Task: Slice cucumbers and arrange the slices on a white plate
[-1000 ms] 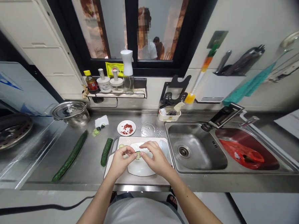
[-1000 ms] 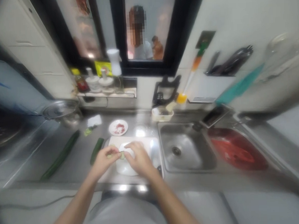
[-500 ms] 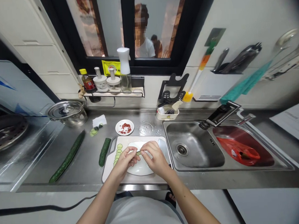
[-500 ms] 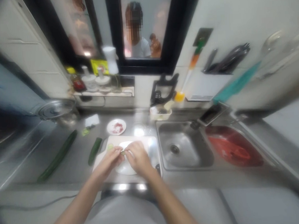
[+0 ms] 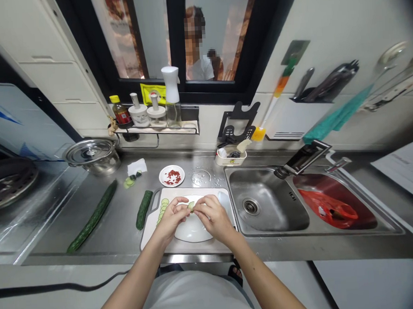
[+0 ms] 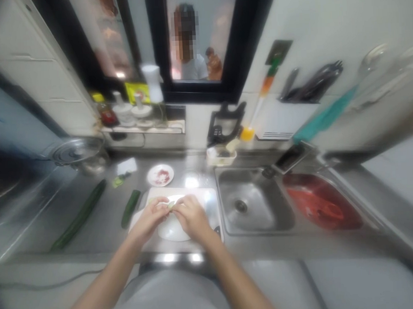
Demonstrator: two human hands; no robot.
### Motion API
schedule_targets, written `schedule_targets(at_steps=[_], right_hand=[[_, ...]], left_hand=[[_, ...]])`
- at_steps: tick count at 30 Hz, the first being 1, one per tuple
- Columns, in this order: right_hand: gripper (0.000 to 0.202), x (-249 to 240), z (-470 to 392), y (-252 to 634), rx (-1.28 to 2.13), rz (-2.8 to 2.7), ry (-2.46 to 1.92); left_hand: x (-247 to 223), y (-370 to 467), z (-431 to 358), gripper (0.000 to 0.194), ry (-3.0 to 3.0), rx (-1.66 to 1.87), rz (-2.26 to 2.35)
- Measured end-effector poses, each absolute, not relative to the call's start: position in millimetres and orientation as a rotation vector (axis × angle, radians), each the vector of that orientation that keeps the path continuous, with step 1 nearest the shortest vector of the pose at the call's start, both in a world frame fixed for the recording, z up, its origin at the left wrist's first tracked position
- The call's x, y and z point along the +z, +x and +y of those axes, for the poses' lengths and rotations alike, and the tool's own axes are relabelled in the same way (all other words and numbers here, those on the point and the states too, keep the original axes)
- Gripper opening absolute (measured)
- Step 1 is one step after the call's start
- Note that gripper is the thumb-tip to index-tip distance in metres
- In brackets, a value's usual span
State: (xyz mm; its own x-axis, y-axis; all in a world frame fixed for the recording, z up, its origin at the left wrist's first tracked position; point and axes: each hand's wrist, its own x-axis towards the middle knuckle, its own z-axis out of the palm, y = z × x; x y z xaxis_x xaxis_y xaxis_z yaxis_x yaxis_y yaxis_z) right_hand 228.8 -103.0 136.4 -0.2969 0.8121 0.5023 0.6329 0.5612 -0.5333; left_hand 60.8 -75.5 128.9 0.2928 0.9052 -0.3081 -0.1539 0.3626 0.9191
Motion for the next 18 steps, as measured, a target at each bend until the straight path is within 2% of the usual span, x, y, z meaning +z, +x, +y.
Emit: schedule_targets(at_steps=[6,18], right_hand=[[0.017,132.1,-103.3,227.3,0.248,-2.066,-1.170],[0.019,120.9,-101.4,226.5,0.265,-2.128,-1.192]], left_hand=[[129.1,61.5,-78.3,0.048,0.965,0.881,1.027],[118.2,59.2,-75.6,0.038,1.259,0.959,1.003]])
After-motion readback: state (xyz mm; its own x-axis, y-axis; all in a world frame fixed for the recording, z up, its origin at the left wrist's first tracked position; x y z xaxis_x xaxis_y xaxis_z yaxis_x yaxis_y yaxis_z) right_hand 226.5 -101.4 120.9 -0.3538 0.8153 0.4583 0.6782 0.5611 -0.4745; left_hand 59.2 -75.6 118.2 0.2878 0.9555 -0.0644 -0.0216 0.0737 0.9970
